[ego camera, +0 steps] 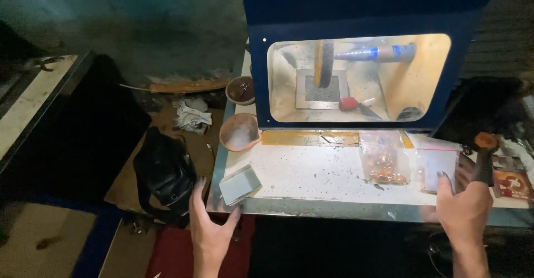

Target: Organizing and bagging finished jewelry pieces at a workbench, including inspecting chains and cleaning the work area.

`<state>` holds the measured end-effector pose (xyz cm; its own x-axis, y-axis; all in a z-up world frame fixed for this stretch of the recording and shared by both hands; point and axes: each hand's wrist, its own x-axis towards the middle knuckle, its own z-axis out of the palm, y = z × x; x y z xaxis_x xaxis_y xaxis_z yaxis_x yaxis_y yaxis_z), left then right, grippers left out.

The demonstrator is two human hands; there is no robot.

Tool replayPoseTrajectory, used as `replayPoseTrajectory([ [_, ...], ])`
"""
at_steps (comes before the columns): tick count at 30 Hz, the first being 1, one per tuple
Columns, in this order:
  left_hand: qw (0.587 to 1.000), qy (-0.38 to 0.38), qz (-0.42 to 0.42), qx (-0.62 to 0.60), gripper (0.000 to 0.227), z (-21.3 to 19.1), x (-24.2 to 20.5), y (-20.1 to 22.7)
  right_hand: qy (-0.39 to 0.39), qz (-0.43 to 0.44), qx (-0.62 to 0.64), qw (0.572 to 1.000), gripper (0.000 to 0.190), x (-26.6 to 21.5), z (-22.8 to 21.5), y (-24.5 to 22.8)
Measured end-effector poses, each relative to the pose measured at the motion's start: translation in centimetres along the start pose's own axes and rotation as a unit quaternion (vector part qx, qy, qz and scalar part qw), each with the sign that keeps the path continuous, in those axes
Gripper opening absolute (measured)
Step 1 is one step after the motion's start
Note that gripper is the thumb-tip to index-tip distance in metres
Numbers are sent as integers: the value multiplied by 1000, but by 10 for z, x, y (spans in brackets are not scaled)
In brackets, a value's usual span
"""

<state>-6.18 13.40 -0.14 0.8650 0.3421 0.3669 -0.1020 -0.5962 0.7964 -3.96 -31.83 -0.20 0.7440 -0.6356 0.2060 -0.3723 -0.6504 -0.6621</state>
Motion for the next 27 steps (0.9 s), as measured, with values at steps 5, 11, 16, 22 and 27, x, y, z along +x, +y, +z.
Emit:
replayPoseTrajectory([
  [5,981,-107,-55,-151,93,6,10,-2,30,-6,-76,997,46,9,24,42],
  [11,993,-109,26,-43,78,10,21,-4,48,-72,24,996,39,-1,9,24],
  [16,997,-66,48,9,72,12,20,-13,37,-19,-11,999,40,1,19,40],
  [22,998,-60,-8,-31,67,13,21,5,46,-53,11,997,31,-5,12,27],
  [27,998,-39,54,10,85,18,28,13,94,-80,9,992,31,-7,21,33],
])
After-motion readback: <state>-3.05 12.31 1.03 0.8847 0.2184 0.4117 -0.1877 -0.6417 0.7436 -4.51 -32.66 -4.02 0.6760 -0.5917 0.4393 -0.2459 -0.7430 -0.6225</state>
